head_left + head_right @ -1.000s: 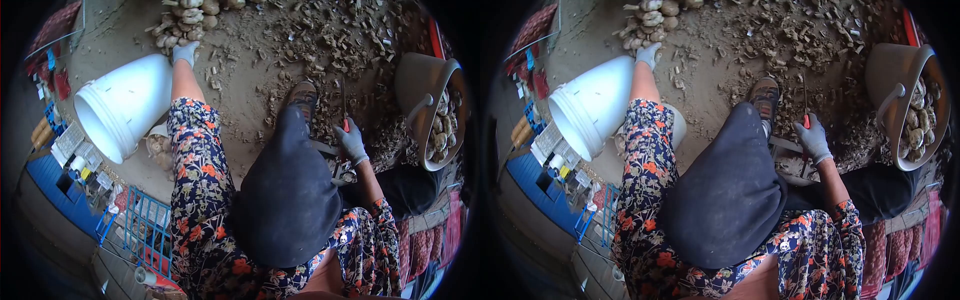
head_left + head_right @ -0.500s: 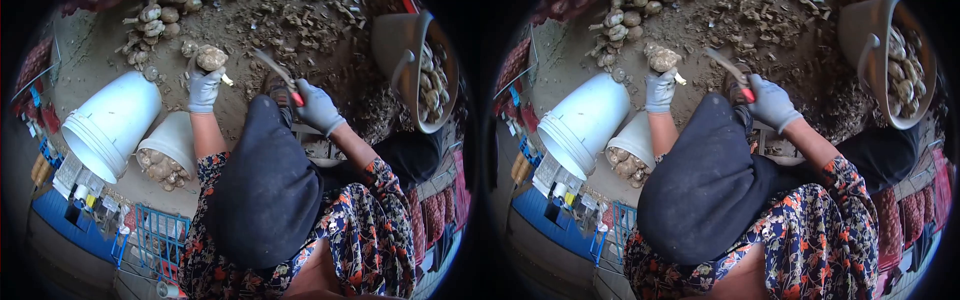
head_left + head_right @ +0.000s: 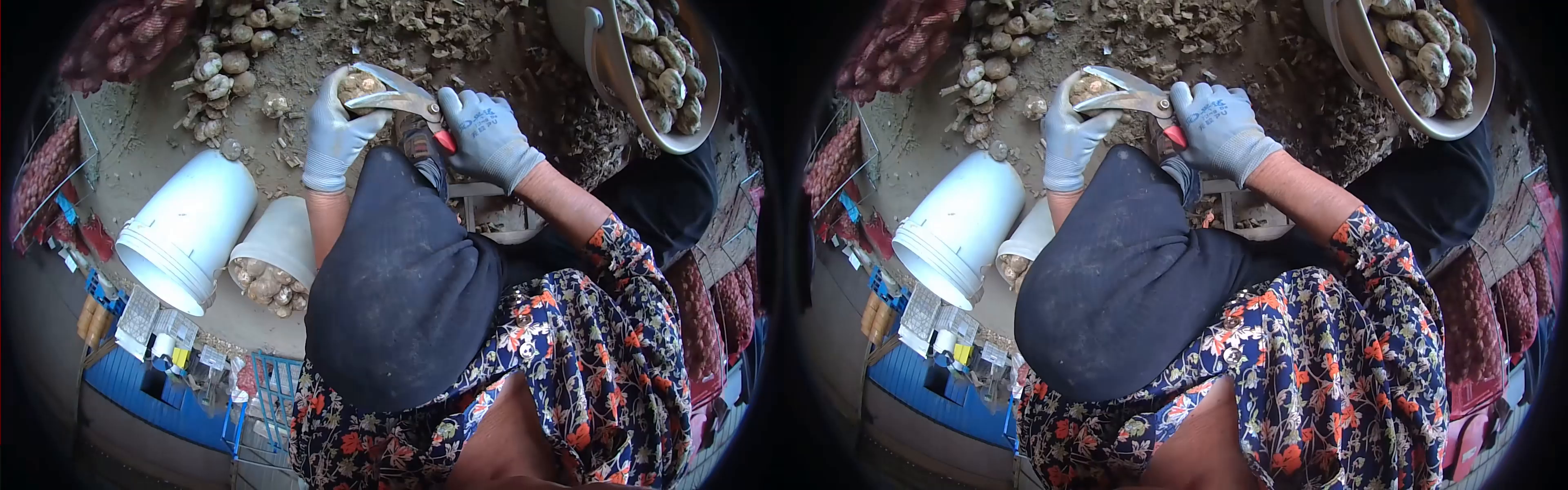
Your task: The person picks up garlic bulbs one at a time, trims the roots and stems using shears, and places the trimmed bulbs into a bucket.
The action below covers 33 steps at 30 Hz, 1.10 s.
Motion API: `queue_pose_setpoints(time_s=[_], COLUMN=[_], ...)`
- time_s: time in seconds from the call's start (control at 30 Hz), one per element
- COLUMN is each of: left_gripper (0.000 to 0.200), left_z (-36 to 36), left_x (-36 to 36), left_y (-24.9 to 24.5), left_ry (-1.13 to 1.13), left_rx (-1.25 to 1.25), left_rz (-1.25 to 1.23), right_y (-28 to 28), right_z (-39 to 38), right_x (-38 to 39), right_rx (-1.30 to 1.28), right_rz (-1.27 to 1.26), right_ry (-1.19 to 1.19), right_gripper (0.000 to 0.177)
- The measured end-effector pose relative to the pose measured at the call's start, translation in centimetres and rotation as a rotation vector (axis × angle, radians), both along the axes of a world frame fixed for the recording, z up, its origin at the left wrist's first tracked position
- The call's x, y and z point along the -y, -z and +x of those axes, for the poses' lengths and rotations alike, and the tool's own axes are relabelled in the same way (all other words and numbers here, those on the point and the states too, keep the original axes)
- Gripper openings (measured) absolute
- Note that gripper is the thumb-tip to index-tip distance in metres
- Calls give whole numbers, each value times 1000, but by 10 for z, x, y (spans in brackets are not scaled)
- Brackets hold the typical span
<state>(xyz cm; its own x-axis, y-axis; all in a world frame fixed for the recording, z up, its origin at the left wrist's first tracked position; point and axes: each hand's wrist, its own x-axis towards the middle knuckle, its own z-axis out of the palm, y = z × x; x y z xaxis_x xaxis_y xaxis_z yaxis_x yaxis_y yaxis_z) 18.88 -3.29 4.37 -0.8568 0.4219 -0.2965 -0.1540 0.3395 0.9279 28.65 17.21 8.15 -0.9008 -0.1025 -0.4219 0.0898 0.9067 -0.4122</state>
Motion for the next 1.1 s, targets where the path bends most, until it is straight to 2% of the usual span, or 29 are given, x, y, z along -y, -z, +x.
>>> queue_pose_setpoints(time_s=[0.17,0.23,0.27,0.3,0.37,0.4,0.43,0.47,0.5,0.53,0.63,0.77,0.83,0.93,0.97,1.03,1.07,1.1], left_gripper=[66,64,55,55,43,37,37,37,36,32,32,33,41,43,43,51,46,33], left_z=[0,1,4,6,12,6,8,9,11,13,21,28,27,33,32,31,31,34], left_x=[-11,-24,-27,-32,-37,-30,-26,-27,-28,-27,-31,-43,-40,-26,-18,4,26,42], left_y=[-2,-1,-4,-7,-6,12,15,18,21,22,20,13,34,35,36,46,61,67], left_ry=[69,-45,-62,-53,-251,-125,-126,-246,-363,-361,-419,-344,-325,-385,-397,-404,-371,-497], left_rx=[-9,220,182,180,276,321,319,413,509,523,581,497,428,544,536,597,601,667], left_rz=[-52,63,128,134,388,502,496,615,739,789,817,818,802,983,975,1204,1204,1255], right_y=[17,28,37,44,48,45,38,30,20,17,19,25,29,36,41,45,48,50], right_z=[6,10,14,17,37,47,54,59,57,58,51,27,23,35,39,44,46,47], right_x=[-9,-13,-16,-18,-24,-24,-20,-17,-14,-9,4,17,22,27,24,13,9,5], right_rx=[178,199,222,237,205,203,201,209,314,305,286,292,320,108,145,215,215,264], right_rz=[-154,-169,-185,-198,-176,-190,-203,-221,-209,-214,-299,-364,-382,-480,-469,-448,-453,-431], right_ry=[27,74,190,303,304,327,351,364,359,367,445,445,407,695,721,647,639,599], right_gripper=[46,44,38,32,30,30,29,29,36,40,53,49,45,30,31,33,33,33])
